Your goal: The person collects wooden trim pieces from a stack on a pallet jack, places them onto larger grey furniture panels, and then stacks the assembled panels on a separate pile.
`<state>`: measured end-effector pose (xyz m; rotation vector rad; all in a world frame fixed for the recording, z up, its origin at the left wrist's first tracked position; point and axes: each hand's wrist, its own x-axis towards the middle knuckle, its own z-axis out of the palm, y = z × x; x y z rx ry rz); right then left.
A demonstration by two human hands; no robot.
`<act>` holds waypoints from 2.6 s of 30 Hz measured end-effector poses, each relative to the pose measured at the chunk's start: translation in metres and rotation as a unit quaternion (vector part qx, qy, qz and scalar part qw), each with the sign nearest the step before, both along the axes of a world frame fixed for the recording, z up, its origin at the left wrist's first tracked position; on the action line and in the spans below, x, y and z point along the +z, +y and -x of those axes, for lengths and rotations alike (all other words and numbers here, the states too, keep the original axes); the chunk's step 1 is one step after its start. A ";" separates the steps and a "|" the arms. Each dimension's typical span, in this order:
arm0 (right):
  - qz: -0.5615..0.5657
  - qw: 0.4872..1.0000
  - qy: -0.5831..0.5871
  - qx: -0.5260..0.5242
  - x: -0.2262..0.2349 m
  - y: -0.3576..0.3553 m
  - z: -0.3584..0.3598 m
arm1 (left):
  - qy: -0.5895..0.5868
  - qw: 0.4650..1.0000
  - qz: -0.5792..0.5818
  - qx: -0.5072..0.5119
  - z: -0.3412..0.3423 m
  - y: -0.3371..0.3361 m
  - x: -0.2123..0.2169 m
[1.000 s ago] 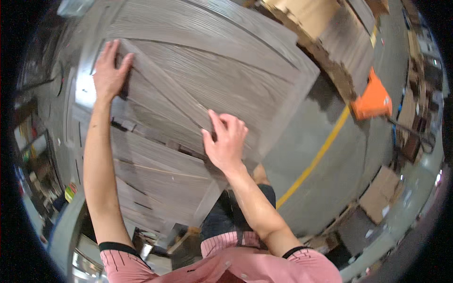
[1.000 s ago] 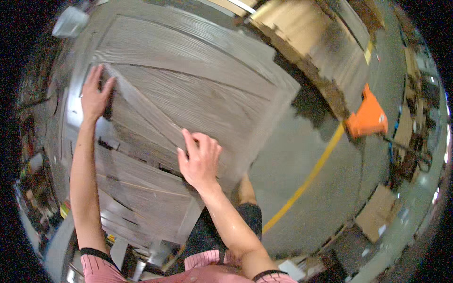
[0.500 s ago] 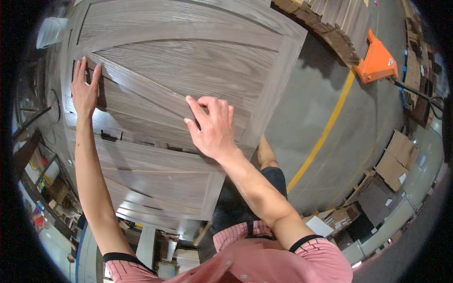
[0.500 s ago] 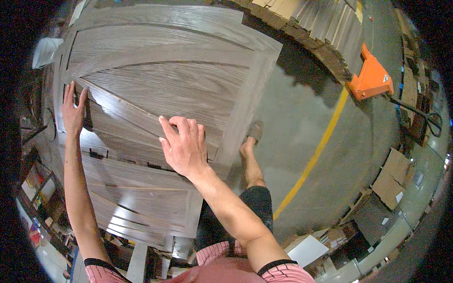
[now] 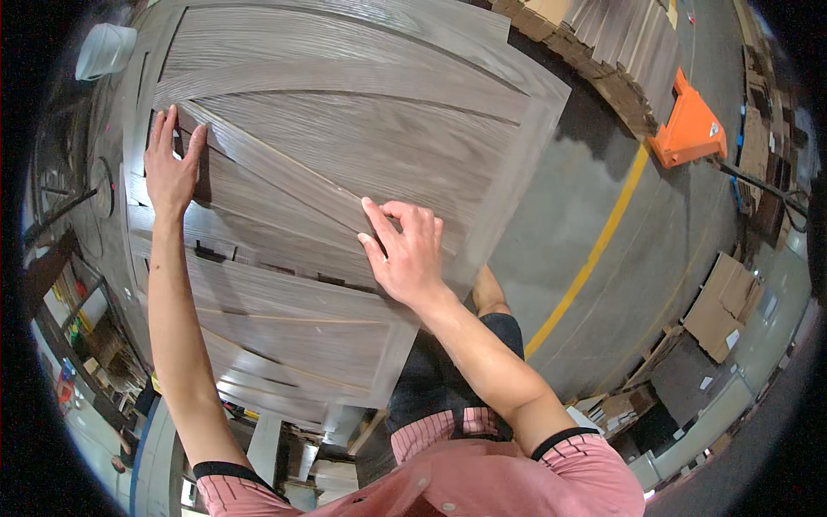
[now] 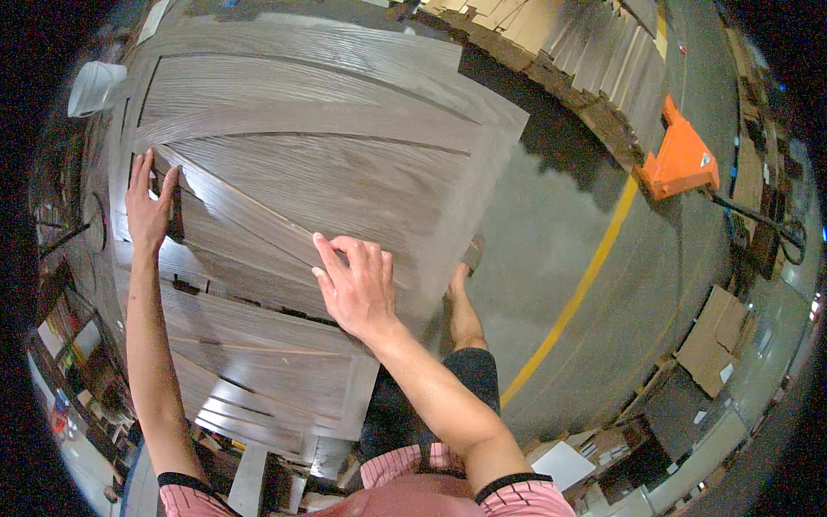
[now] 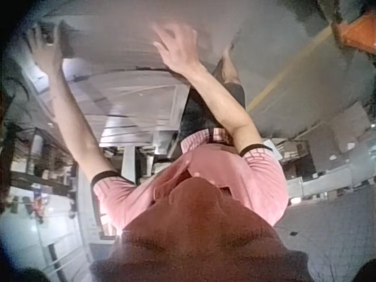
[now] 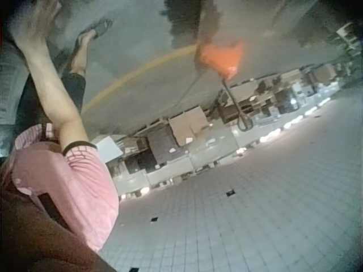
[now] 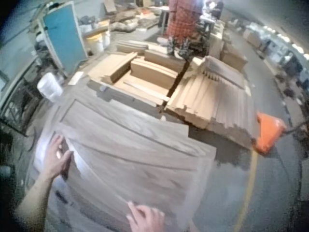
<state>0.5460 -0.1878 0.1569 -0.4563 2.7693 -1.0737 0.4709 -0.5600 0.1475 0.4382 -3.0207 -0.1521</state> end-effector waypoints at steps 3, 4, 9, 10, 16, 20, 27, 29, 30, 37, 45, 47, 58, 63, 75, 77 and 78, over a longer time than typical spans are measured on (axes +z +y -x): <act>-0.017 1.000 0.003 0.008 -0.003 0.007 -0.003 | -0.005 1.000 0.017 -0.002 0.003 0.013 0.001; -0.018 1.000 0.003 0.005 -0.003 0.008 -0.004 | -0.007 1.000 0.027 -0.008 0.003 0.014 0.001; -0.027 0.999 0.019 0.019 0.003 0.005 0.000 | -0.008 1.000 -0.014 0.019 0.003 0.010 0.012; -0.027 0.999 0.034 0.025 0.005 0.000 0.001 | -0.003 0.999 0.000 0.032 0.002 0.004 0.015; -0.099 0.987 0.060 0.114 0.001 0.031 -0.033 | -0.055 0.995 -0.056 0.068 0.002 0.023 0.015; -0.156 0.971 0.021 0.183 0.020 0.047 -0.058 | -0.064 0.993 -0.046 0.091 -0.003 0.013 0.022; -0.255 0.942 0.013 0.216 0.039 0.078 -0.080 | -0.135 0.981 -0.083 0.112 -0.003 0.016 0.051; -0.264 0.938 -0.010 0.226 0.051 0.079 -0.074 | -0.161 0.978 -0.079 0.109 0.002 0.018 0.053; -0.268 0.936 -0.004 0.228 0.055 0.077 -0.069 | -0.155 0.978 -0.084 0.112 0.003 0.018 0.053; -0.288 0.918 -0.024 0.270 0.067 0.077 -0.056 | -0.144 0.985 -0.024 0.089 0.003 0.014 0.036; -0.313 0.889 -0.058 0.328 0.090 0.068 -0.042 | -0.147 0.982 -0.064 0.101 0.006 0.012 0.046; -0.314 0.887 -0.054 0.333 0.089 0.072 -0.043 | -0.147 0.981 -0.068 0.104 0.007 0.012 0.048; -0.313 0.883 -0.045 0.346 0.092 0.078 -0.040 | -0.183 0.974 -0.071 0.112 0.010 0.020 0.060; -0.321 0.878 -0.040 0.352 0.094 0.078 -0.041 | -0.219 0.965 -0.059 0.128 0.018 0.026 0.075; -0.351 0.864 -0.083 0.352 0.099 0.078 -0.038 | 0.043 0.985 -0.168 0.002 -0.094 0.232 0.116; -0.341 0.874 -0.118 0.325 0.102 0.093 -0.030 | 0.038 0.973 -0.225 0.043 -0.153 0.298 0.118; -0.292 0.885 -0.159 0.325 0.099 0.100 -0.027 | 0.040 0.961 -0.255 0.099 -0.186 0.326 0.112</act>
